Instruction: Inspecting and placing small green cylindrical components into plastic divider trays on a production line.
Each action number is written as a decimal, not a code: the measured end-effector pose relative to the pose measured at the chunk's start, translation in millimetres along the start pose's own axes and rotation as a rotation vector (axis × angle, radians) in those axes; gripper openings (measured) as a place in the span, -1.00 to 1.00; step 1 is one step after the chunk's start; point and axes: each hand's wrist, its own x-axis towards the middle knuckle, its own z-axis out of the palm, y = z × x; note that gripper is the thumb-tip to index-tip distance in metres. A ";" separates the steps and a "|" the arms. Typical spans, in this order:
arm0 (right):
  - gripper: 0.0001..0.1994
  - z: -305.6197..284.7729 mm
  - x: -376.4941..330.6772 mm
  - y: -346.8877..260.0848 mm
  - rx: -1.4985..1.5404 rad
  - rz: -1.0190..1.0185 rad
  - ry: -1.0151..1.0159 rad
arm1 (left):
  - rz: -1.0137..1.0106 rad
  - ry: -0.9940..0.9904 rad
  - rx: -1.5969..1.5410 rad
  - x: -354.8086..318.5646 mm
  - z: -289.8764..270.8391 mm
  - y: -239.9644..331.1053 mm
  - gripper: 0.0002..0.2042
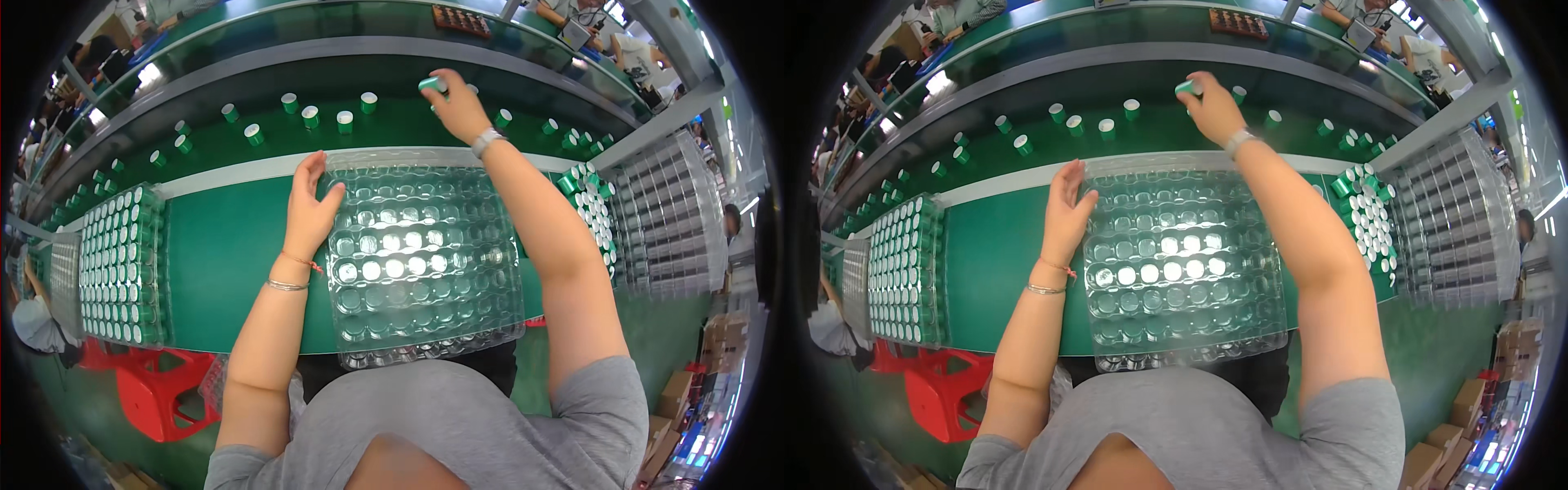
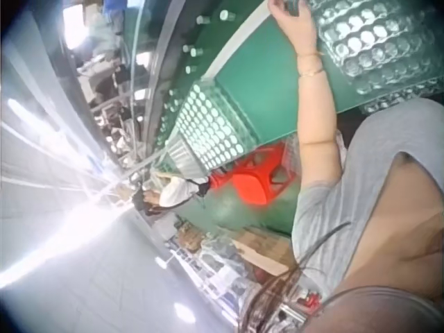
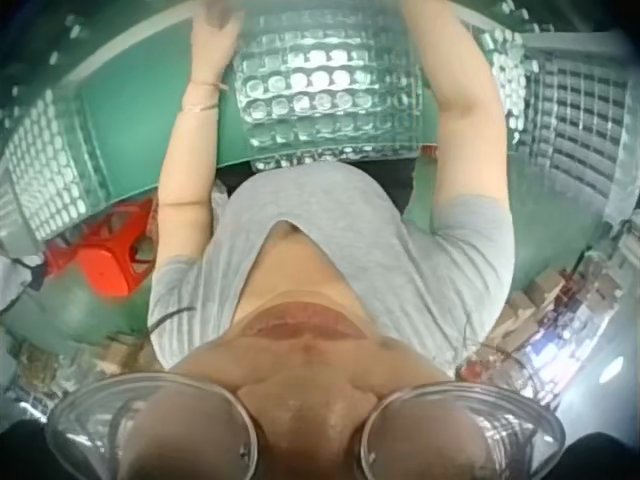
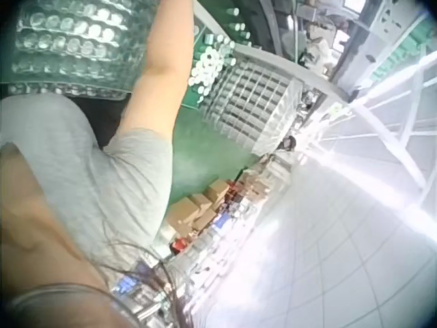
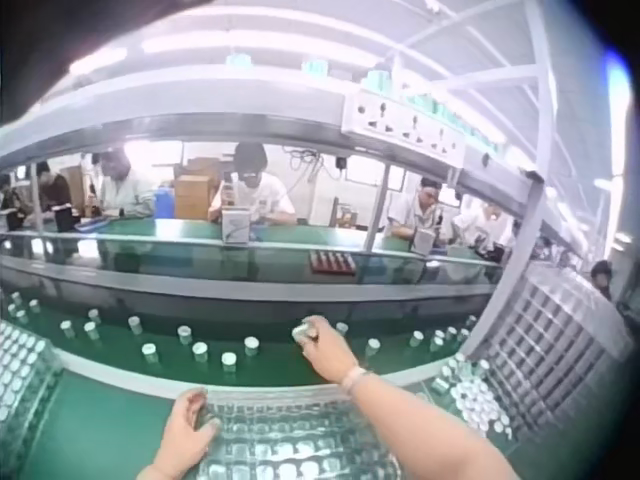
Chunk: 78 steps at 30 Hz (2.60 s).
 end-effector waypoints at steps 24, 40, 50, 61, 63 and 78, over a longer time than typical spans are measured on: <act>-0.60 19.2 -135.0 -115.1 1.556 0.627 -0.468 | 0.069 -0.302 0.005 -7.8 24.8 48.6 -0.61; -0.58 -69.7 -152.9 -78.8 1.295 0.516 -0.415 | -0.317 -0.466 -0.231 -9.6 53.6 79.8 -0.68; -0.56 -81.6 -157.0 -56.6 1.041 0.274 -0.303 | -0.052 -0.525 -0.075 -6.9 86.2 97.3 -0.40; -0.54 -50.6 -166.6 -50.0 1.059 0.091 -0.181 | 0.117 -0.305 -0.052 -17.7 94.9 72.9 -0.51; -0.56 -46.6 -166.3 -51.3 1.107 0.080 -0.155 | 0.192 -0.251 0.142 -15.9 92.2 72.3 -0.56; -0.59 -44.7 -164.3 -53.9 1.040 0.105 -0.221 | 0.258 -0.276 0.208 -18.0 88.5 68.9 -0.60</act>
